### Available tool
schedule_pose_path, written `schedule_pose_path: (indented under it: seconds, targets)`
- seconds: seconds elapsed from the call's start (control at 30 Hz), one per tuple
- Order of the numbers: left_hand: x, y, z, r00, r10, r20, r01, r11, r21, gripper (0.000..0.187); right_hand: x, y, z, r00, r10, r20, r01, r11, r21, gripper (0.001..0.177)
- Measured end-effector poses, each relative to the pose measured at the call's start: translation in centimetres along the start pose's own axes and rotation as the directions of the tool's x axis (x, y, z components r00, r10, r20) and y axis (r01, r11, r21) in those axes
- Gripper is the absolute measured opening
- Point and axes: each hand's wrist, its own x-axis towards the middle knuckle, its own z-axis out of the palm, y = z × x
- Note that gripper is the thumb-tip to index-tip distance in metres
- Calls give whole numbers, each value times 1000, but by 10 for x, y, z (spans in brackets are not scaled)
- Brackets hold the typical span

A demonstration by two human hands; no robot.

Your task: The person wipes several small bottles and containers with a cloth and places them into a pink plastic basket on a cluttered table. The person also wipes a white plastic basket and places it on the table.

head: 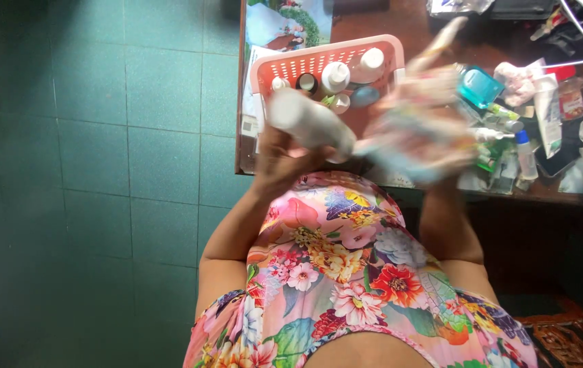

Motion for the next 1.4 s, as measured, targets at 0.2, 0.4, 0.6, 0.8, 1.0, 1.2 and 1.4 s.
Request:
schedule_pose_path:
  seconds: [0.2, 0.4, 0.6, 0.8, 1.0, 1.2, 1.4]
  targets:
    - [-4, -12, 23, 971, -94, 221, 106, 993, -43, 88, -24, 42, 3, 997, -63, 44, 63, 354, -933, 59]
    - [-3, 14, 17, 944, 84, 319, -172, 950, 259, 79, -46, 90, -168, 953, -290, -91, 20, 359, -933, 61]
    - [8, 23, -16, 963, 244, 114, -269, 874, 405, 66, -77, -9, -172, 691, -693, -204, -457, -201, -866, 99]
    - [2, 12, -38, 973, 179, -147, -61, 808, 586, 56, -18, 0, -95, 928, -87, -362, -358, 61, -932, 99]
    - [-6, -7, -42, 977, 137, -162, 6, 745, 666, 56, 10, -2, -28, 975, -211, -70, -101, -138, -985, 62]
    - [-14, -67, -47, 967, 175, -186, 15, 686, 727, 51, 18, 46, -7, 977, -174, 128, 152, 138, -979, 43]
    - [-18, -100, -53, 956, 265, -127, 1, 429, 903, 48, 25, 75, 2, 962, 20, 272, 269, 94, -958, 45]
